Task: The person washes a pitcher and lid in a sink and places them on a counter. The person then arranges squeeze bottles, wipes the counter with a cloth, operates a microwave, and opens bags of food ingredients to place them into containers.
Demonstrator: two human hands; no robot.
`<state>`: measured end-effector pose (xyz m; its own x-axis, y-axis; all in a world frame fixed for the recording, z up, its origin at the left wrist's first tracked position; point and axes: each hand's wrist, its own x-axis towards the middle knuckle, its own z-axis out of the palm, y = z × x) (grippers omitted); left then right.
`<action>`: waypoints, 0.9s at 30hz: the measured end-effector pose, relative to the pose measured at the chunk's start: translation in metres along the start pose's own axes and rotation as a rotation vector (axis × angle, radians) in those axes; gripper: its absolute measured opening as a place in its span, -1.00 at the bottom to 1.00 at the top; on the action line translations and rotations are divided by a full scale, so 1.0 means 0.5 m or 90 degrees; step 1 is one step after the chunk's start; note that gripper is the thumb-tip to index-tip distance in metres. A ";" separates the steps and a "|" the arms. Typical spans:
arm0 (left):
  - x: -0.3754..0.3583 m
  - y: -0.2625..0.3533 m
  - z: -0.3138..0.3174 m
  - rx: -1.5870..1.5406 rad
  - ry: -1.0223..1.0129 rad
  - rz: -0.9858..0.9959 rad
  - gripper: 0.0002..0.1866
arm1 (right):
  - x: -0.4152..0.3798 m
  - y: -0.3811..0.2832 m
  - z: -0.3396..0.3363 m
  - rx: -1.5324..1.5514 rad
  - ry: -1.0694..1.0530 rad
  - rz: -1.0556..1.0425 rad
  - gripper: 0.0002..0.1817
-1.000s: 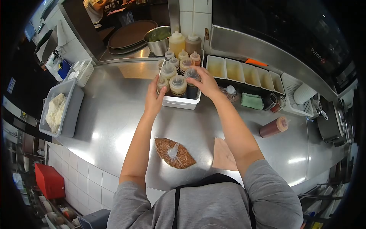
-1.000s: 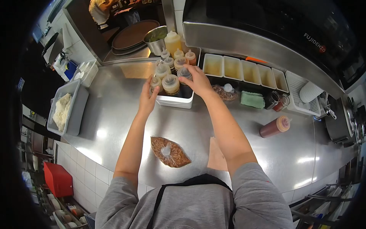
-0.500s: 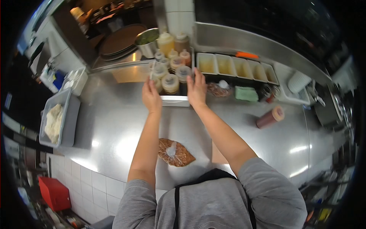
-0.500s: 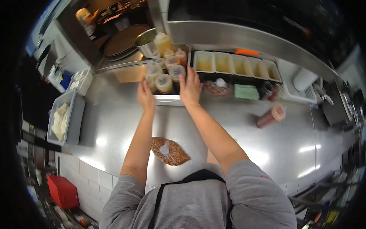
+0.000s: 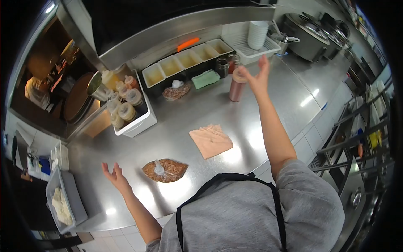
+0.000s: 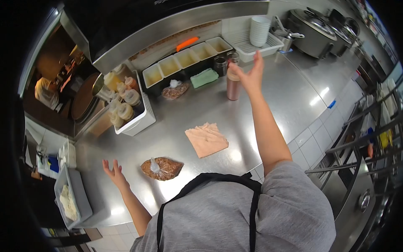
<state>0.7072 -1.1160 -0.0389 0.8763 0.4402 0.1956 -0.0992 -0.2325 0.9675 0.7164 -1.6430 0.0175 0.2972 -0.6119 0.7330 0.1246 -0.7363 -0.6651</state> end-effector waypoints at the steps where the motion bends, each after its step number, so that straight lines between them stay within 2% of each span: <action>1: -0.013 0.018 0.005 -0.018 0.002 0.012 -0.38 | -0.014 0.063 0.003 -0.003 -0.111 0.035 -0.05; 2: -0.022 0.033 0.013 -0.021 -0.013 0.020 -0.38 | -0.032 0.110 0.003 -0.005 -0.221 0.072 -0.02; 4: -0.052 0.056 0.047 -0.081 -0.034 0.134 -0.47 | -0.062 0.138 0.017 0.021 -0.352 0.111 -0.04; 6: -0.104 0.088 0.108 -0.100 -0.087 0.182 -0.51 | -0.077 0.132 0.025 0.188 -0.328 0.174 -0.10; 7: -0.135 0.104 0.143 -0.112 -0.126 0.232 -0.54 | -0.077 0.131 0.025 0.186 -0.326 0.174 -0.10; 9: -0.207 0.126 0.210 0.000 -0.254 0.329 -0.55 | -0.072 0.130 0.025 0.144 -0.308 0.185 -0.18; 10: -0.241 0.123 0.240 0.080 -0.372 0.317 -0.53 | -0.068 0.132 0.018 0.151 -0.309 0.186 -0.18; 11: -0.272 0.119 0.275 0.159 -0.486 0.302 -0.51 | -0.053 0.127 0.007 0.120 -0.339 0.156 -0.19; 12: -0.307 0.125 0.310 0.230 -0.549 0.344 -0.48 | -0.035 0.135 0.001 0.089 -0.369 0.122 -0.21; 13: -0.340 0.126 0.346 0.301 -0.612 0.383 -0.44 | -0.021 0.160 0.000 0.160 -0.415 0.130 -0.21; 14: -0.372 0.112 0.372 0.304 -0.608 0.375 -0.44 | -0.014 0.179 -0.012 0.163 -0.423 0.131 -0.21; 16: -0.430 0.069 0.443 0.605 -0.556 0.282 -0.38 | 0.031 0.205 -0.041 0.177 -0.523 0.159 -0.21; 20: -0.482 0.065 0.537 0.607 -0.453 0.180 -0.39 | 0.130 0.312 -0.134 0.083 -0.478 0.134 -0.21; 22: -0.492 0.093 0.560 0.605 -0.470 0.150 -0.39 | 0.175 0.408 -0.164 0.091 -0.403 0.135 -0.22; 24: -0.499 0.119 0.583 0.559 -0.556 0.164 -0.36 | 0.226 0.472 -0.213 0.112 -0.344 0.206 -0.23; 27: -0.529 0.121 0.625 0.594 -0.587 0.222 -0.30 | 0.279 0.585 -0.289 0.032 -0.273 0.148 -0.25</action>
<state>0.6166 -1.5175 -0.0819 0.9020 -0.4124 -0.1276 -0.3479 -0.8694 0.3508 0.6576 -1.9854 -0.0544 0.6849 -0.5764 0.4458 0.0504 -0.5728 -0.8182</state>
